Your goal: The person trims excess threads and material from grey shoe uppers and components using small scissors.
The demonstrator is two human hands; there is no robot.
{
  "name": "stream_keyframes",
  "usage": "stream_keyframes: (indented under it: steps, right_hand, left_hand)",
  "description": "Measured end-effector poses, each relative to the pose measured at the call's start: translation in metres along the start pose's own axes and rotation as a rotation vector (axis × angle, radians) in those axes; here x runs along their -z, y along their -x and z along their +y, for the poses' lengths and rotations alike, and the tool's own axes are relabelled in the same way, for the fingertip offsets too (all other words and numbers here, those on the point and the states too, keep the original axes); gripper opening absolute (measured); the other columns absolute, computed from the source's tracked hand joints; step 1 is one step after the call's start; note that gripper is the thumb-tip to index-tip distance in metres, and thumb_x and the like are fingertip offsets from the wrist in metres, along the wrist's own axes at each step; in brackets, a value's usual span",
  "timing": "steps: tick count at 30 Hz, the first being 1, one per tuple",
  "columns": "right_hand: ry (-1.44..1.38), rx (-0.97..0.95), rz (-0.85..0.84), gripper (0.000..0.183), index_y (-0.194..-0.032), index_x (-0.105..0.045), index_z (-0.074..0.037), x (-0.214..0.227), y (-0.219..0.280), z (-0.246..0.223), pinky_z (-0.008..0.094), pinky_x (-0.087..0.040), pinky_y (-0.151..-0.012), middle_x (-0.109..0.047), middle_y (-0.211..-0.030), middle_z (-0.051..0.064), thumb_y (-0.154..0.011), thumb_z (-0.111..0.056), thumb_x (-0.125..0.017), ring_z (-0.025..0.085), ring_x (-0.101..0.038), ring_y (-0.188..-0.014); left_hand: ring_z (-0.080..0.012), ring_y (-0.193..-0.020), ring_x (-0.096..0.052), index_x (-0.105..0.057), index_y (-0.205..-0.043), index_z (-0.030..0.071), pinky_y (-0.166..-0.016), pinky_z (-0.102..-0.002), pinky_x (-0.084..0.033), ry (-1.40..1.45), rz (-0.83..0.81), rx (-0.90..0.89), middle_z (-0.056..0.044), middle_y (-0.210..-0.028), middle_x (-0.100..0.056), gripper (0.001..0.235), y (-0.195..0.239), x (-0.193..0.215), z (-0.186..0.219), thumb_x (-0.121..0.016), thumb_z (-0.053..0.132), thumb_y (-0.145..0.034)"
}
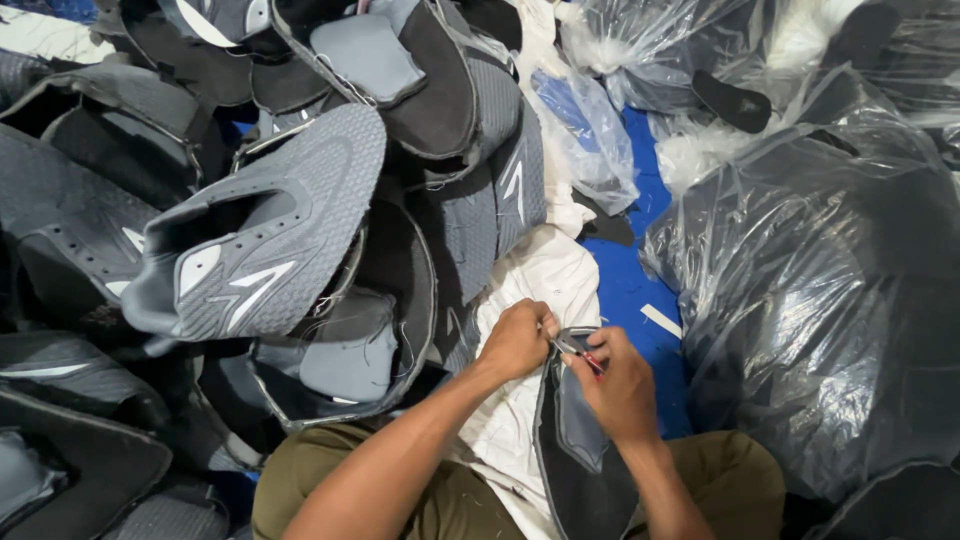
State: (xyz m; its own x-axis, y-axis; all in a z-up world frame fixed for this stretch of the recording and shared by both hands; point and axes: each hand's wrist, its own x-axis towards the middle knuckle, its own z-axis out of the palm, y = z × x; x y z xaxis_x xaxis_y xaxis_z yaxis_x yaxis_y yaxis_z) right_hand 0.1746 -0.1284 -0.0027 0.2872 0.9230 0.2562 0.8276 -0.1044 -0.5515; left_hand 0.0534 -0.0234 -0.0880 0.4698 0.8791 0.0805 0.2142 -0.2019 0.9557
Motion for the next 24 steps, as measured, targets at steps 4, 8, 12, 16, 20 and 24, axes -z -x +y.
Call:
stream_keyframes:
  steps: [4,8,12,16,20,24]
  right_hand:
    - [-0.021,0.020,-0.020,0.031,-0.092,-0.059,-0.003,-0.007,-0.001,0.010,0.035,-0.050,-0.055,-0.068,-0.068,0.011,-0.081,-0.018,-0.084,0.022,-0.067,-0.058]
    - [-0.187,-0.086,-0.030,0.029,-0.095,-0.061,-0.003,-0.011,0.007,0.041,0.030,-0.050,-0.056,-0.068,-0.071,0.005,-0.084,-0.018,-0.084,0.013,-0.063,-0.062]
    - [-0.460,-0.324,-0.134,0.030,-0.105,-0.067,-0.008,-0.009,0.029,0.061,0.023,-0.045,-0.052,-0.064,-0.080,-0.002,-0.081,-0.017,-0.082,0.006,-0.057,-0.065]
    - [-0.492,-0.539,-0.206,0.028,-0.102,-0.071,-0.006,-0.019,0.058,0.079,0.023,-0.040,-0.045,-0.063,-0.077,-0.002,-0.080,-0.018,-0.083,0.006,-0.054,-0.059]
    - [-0.451,-0.579,-0.205,0.027,-0.097,-0.073,-0.001,-0.023,0.061,0.073,0.022,-0.044,-0.046,-0.067,-0.076,0.001,-0.082,-0.022,-0.083,0.006,-0.059,-0.060]
    - [-0.488,-0.559,-0.206,0.028,-0.095,-0.072,-0.001,-0.034,0.055,0.067,0.022,-0.046,-0.047,-0.068,-0.076,0.001,-0.081,-0.023,-0.083,0.007,-0.061,-0.060]
  left_hand:
    - [-0.0379,-0.089,-0.069,-0.070,-0.087,-0.002,-0.079,-0.045,-0.053,0.031,0.010,-0.022,-0.022,-0.091,-0.070,0.009,-0.002,0.000,-0.004,-0.065,0.006,-0.083]
    - [-0.0298,-0.077,-0.074,-0.065,-0.091,-0.001,-0.062,-0.041,-0.059,0.205,-0.089,0.259,-0.020,-0.084,-0.071,0.016,-0.001,0.014,0.015,-0.059,0.013,-0.094]
    - [-0.0239,-0.076,-0.075,-0.062,-0.097,0.000,-0.055,-0.038,-0.062,0.376,-0.132,0.396,-0.015,-0.091,-0.071,0.017,-0.005,0.010,0.003,-0.055,0.015,-0.098]
    - [-0.0239,-0.081,-0.072,-0.059,-0.102,0.002,-0.057,-0.040,-0.063,0.534,-0.149,0.502,-0.012,-0.100,-0.068,0.013,-0.007,0.008,-0.001,-0.053,0.011,-0.096]
    - [-0.0251,-0.086,-0.070,-0.057,-0.101,0.003,-0.061,-0.043,-0.063,0.657,-0.181,0.581,-0.012,-0.102,-0.065,0.012,-0.009,0.005,-0.007,-0.049,0.008,-0.094]
    - [-0.0271,-0.090,-0.069,-0.056,-0.101,0.003,-0.065,-0.045,-0.064,0.752,-0.200,0.619,-0.012,-0.103,-0.064,0.013,-0.009,0.002,-0.010,-0.049,0.012,-0.096]
